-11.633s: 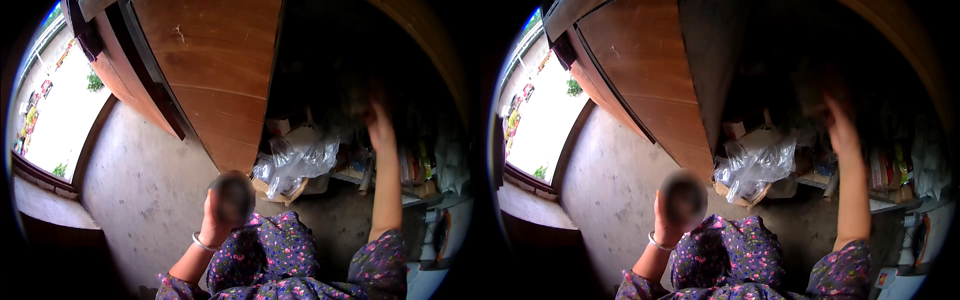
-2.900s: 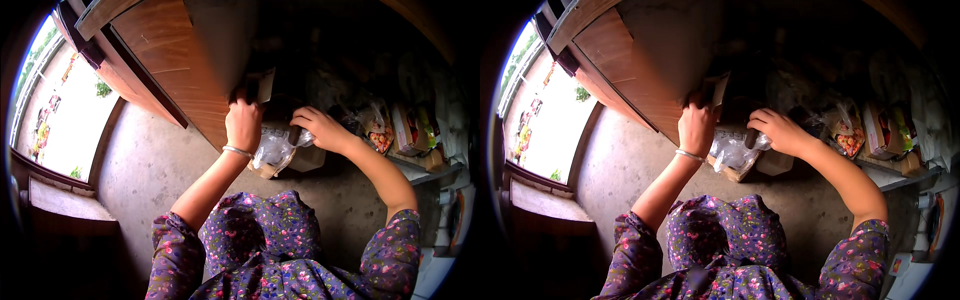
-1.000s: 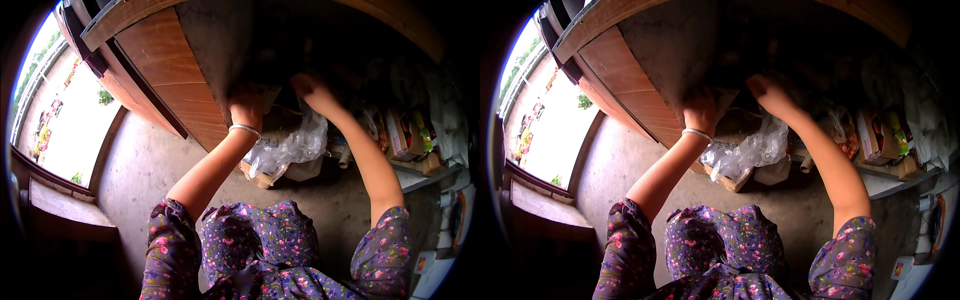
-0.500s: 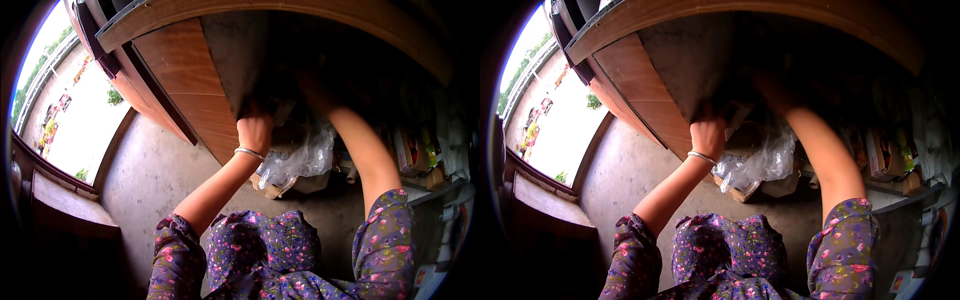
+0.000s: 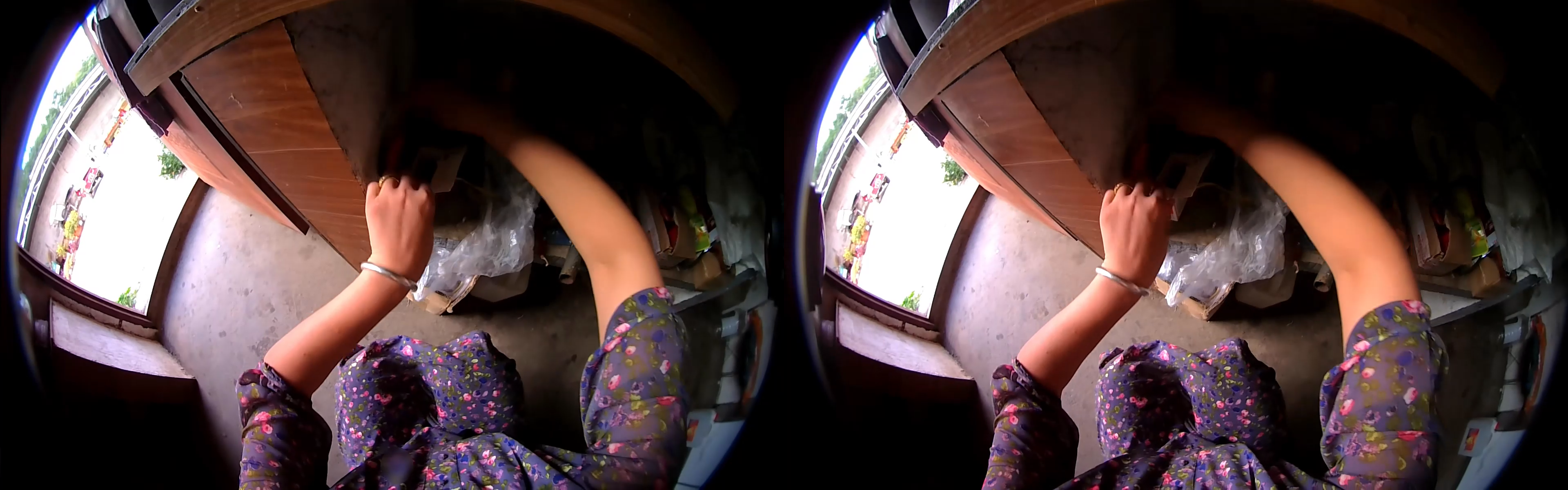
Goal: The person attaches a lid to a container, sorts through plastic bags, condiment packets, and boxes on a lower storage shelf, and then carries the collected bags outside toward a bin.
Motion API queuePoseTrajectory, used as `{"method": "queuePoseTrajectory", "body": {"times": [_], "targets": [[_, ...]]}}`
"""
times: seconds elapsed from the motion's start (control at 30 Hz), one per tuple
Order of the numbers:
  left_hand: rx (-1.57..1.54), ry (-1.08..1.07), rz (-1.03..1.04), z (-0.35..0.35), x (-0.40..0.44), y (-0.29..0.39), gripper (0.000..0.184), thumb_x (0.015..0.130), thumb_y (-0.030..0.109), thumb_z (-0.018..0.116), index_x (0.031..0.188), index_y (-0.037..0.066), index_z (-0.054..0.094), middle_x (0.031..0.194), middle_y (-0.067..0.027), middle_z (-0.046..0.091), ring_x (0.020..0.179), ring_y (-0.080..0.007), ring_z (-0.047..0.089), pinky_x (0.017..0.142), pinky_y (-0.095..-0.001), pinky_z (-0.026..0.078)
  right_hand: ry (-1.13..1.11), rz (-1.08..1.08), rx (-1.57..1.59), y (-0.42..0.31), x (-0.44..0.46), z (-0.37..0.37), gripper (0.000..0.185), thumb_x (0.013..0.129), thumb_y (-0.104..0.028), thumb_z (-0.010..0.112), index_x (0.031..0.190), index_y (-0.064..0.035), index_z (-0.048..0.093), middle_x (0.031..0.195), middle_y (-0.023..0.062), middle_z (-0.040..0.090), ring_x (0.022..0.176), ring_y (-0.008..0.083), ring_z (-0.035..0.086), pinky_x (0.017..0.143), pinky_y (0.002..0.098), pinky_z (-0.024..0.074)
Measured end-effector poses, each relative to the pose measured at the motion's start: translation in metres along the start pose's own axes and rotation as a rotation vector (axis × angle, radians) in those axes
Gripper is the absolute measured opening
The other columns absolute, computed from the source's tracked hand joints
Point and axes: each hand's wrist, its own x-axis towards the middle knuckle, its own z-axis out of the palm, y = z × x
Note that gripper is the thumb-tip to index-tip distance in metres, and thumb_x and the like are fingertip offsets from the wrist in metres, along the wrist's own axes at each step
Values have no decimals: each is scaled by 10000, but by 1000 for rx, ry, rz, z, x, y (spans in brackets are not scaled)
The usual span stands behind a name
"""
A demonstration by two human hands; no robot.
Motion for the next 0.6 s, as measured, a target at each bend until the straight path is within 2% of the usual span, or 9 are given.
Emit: {"method": "queuePoseTrajectory", "body": {"times": [0.07, 0.1, 0.13, 0.17, 0.2, 0.3, 0.4, 0.47, 0.6], "targets": [[15, -17, 10, -1, -3, 1, 140, 765, 165, 646, 881, 98, 685, 916, -87, 624, 889, -247, 585, 772, -364, 450, -306, 134, -83, -17, 1, 16, 298, 785, -139, 591, 1069, -102, 672, 996, 116, 675, 979, 289, 633, 914, 394, 477], [-17, 119, 68, 4, -2, -2, 170, 773, 174, 646, 922, 100, 682, 964, -72, 624, 888, -241, 582, 784, -360, 446, -305, 137, -81, -16, 0, 21, 298, 785, -139, 591, 1069, -102, 672, 996, 116, 675, 979, 289, 633, 914, 394, 477], [-52, 255, 129, 9, -1, -4, 201, 781, 182, 645, 963, 103, 679, 1012, -56, 624, 887, -236, 578, 795, -356, 441, -334, 132, 197, -13, -2, 25, 289, 793, -130, 590, 1068, -88, 669, 971, 131, 679, 962, 297, 639, 903, 396, 481], [-89, 201, 133, 12, -2, -8, 229, 798, 186, 637, 1009, 106, 671, 1090, -41, 611, 888, -234, 573, 817, -349, 434, -360, 128, 475, -10, -5, 29, 279, 802, -121, 589, 1066, -74, 666, 945, 146, 682, 946, 305, 646, 892, 399, 486], [-126, 173, 90, 19, -2, -10, 220, 800, 185, 634, 1001, 105, 675, 1094, -49, 610, 887, -241, 575, 810, -357, 440, -363, 135, 474, -1, -11, 28, 279, 802, -121, 589, 1066, -74, 666, 945, 146, 682, 946, 305, 646, 892, 399, 486], [-179, 240, 95, 24, -1, -12, 176, 807, 213, 616, 911, 78, 659, 1059, -82, 608, 861, -246, 577, 750, -361, 446, -63, 41, 264, 16, -41, 1, 253, 835, -98, 563, 1065, -52, 659, 979, 166, 677, 957, 302, 643, 879, 393, 488], [-199, 225, 121, 26, 4, -12, 181, 814, 228, 626, 913, 80, 661, 1061, -86, 613, 850, -250, 591, 710, -376, 468, 38, 170, 379, -11, -72, -58, 257, 921, -119, 520, 1149, -52, 617, 1046, 141, 661, 998, 247, 616, 917, 368, 468], [-405, -36, -24, 27, 10, -1, 239, 809, 237, 645, 973, 63, 663, 1107, -80, 619, 935, -262, 591, 830, -408, 446, -330, 375, 38, -8, -86, -67, 259, 916, -110, 516, 1141, -61, 634, 1054, 153, 660, 1005, 271, 625, 918, 369, 474], [-396, -157, -41, 39, 11, 12, 342, 772, 309, 685, 984, 43, 652, 1157, -109, 591, 973, -292, 579, 817, -424, 464, -224, 365, 102, 0, -91, -33, 238, 892, -111, 531, 1084, -68, 666, 1042, 152, 663, 996, 291, 632, 900, 383, 487]]}}
